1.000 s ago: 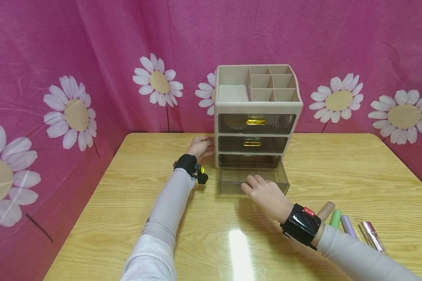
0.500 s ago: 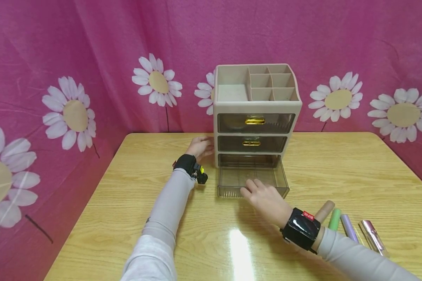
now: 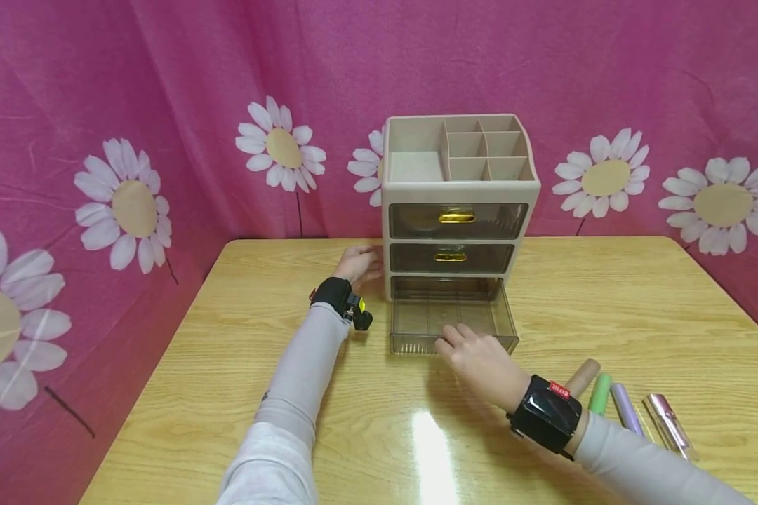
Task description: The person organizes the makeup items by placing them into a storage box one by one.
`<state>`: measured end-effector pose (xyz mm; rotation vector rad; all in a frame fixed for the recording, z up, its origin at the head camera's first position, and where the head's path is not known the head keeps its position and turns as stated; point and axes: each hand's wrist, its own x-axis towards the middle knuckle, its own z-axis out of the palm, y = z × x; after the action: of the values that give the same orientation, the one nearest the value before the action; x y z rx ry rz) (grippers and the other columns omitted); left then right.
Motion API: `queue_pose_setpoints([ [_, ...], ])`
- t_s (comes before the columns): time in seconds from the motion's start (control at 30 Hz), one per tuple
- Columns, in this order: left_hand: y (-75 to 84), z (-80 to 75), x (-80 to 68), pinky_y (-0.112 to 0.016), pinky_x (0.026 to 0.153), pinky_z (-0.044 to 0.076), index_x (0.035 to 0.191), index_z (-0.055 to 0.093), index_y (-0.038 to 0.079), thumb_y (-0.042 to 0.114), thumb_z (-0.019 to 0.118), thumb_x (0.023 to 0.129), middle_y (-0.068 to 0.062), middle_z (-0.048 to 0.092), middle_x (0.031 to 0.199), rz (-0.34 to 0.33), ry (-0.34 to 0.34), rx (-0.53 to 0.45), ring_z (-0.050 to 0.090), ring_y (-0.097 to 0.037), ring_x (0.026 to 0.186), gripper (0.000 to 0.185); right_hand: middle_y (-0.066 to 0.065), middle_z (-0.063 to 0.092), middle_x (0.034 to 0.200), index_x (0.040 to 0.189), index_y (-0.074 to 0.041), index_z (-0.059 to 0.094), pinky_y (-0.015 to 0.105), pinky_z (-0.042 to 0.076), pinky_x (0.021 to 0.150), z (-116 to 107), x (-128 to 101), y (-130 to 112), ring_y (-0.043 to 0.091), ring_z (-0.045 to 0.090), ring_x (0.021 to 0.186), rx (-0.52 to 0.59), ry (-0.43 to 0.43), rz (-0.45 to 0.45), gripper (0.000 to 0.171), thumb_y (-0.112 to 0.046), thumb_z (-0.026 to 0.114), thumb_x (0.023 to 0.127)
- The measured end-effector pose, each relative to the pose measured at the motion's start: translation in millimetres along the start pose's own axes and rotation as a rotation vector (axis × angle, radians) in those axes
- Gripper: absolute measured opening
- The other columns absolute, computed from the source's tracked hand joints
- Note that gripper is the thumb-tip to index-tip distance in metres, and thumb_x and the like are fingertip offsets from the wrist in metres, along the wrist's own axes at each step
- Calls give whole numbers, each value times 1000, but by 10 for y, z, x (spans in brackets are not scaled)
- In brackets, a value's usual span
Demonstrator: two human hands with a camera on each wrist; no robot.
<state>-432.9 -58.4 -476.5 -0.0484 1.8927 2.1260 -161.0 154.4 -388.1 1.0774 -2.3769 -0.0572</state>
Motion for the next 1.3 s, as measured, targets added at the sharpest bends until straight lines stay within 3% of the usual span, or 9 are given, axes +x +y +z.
queue_pose_setpoints([
  [0.07,-26,-37,4,-34,76,54,128,50,3,8,53,91,-16,61,105,26,-25,-21,62,-25,89,37,8,62,89,90,-5,66,29,52,50,-71,-1,4,21,60,73,66,-39,23,26,5,73,68],
  [0.17,178,46,-327,-33,79,53,130,48,3,7,53,91,-15,60,109,12,-20,-10,61,-24,92,39,7,64,92,99,-7,66,30,53,52,-209,-14,41,20,63,73,197,-110,58,31,-4,76,69],
  [0.3,557,251,-860,-35,92,47,137,38,1,4,46,94,-17,51,125,-58,30,50,54,-24,106,44,8,65,97,106,-7,65,29,55,61,-407,-54,195,20,65,80,343,-179,79,36,-8,76,71],
  [0.4,688,313,-1030,-35,95,44,138,35,-1,3,42,95,-19,48,129,-74,30,60,52,-26,109,44,7,65,99,107,-6,65,30,55,69,-552,-99,371,21,64,86,397,-182,102,37,-3,76,71],
  [0.53,821,358,-1210,-34,96,43,139,33,-2,3,41,95,-20,45,132,-82,18,71,49,-27,114,44,8,64,101,108,-4,64,35,54,74,-717,-208,613,23,62,92,375,-174,157,41,2,76,69],
  [0.7,839,365,-1246,-34,96,43,138,35,-2,3,42,95,-19,46,132,-86,24,77,49,-28,117,43,11,62,102,108,-1,63,40,53,76,-754,-438,856,27,60,93,302,-237,199,46,9,75,65],
  [0.83,753,336,-1131,-35,95,44,137,37,-2,4,43,95,-19,48,130,-80,28,63,51,-27,112,42,9,62,100,103,-3,64,39,53,74,-681,-634,985,27,60,91,294,-308,213,45,12,76,62],
  [1.07,660,285,-988,-35,94,45,135,41,1,5,45,95,-17,50,127,-83,34,42,52,-26,107,41,6,62,99,99,-5,65,39,53,74,-526,-902,1102,28,60,93,389,-481,271,40,11,74,64],
  [1.3,657,289,-989,-35,94,45,135,41,1,5,45,95,-18,50,127,-82,29,37,52,-26,108,41,6,63,94,94,-5,67,40,52,74,-382,-1069,1159,28,60,88,489,-510,259,30,0,76,65],
])
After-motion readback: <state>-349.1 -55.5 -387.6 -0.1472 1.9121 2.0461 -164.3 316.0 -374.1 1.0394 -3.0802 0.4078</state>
